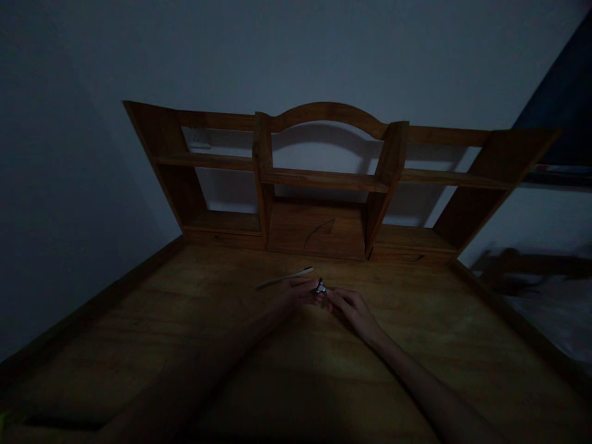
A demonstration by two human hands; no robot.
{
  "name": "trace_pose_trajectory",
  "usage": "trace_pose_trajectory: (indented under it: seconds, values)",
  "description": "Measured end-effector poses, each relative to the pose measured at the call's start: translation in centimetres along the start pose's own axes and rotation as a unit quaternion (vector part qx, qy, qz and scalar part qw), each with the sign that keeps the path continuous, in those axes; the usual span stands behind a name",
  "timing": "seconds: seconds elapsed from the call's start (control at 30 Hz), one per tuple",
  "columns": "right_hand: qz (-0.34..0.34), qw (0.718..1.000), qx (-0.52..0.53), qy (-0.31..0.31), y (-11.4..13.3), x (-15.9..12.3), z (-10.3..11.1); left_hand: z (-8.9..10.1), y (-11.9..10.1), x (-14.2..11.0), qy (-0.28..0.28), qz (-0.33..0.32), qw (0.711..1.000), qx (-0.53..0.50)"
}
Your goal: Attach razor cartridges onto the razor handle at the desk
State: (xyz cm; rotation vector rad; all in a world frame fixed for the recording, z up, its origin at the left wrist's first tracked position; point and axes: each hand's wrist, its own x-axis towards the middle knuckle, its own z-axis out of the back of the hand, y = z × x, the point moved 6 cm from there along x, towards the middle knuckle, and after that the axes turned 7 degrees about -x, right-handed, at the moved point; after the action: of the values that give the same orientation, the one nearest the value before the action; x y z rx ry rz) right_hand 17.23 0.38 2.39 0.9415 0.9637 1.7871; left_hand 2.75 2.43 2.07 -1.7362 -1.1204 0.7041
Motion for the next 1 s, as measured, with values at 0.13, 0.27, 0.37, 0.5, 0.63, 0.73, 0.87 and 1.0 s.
trace_pose_trajectory:
  seconds: [0.13,0.27,0.37,0.5,0.63,0.73,0.87,1.0]
  values:
    - [-0.016,1.000,0.005,0.016,0.0,0.0,0.0,0.1,0.1,0.0,-0.005,0.007,1.000,-0.004]
    - [-0.033,0.999,-0.005,0.012,0.3,0.0,0.4,0.1,0.1,-0.1,-0.008,0.013,1.000,0.000]
    - [-0.049,0.999,-0.005,0.003,0.1,0.2,0.6,-0.1,-0.1,-0.2,-0.003,0.011,1.000,0.002]
    - [-0.062,0.998,0.014,-0.003,-0.4,0.3,0.6,0.0,0.1,-0.1,-0.009,0.019,1.000,-0.003]
    - [-0.072,0.996,0.051,-0.004,-0.8,0.2,0.3,0.6,0.7,0.3,-0.018,0.026,0.999,-0.045]
    - [-0.098,0.981,0.170,-0.009,-1.5,0.3,0.1,0.9,0.9,0.7,-0.016,0.027,0.997,-0.071]
    - [-0.117,0.904,0.412,0.006,-2.0,0.7,0.5,1.1,0.8,0.8,-0.002,0.007,0.996,-0.086]
    - [-0.103,0.863,0.495,0.011,-1.8,1.2,2.3,1.2,0.2,0.8,-0.005,-0.004,0.996,-0.089]
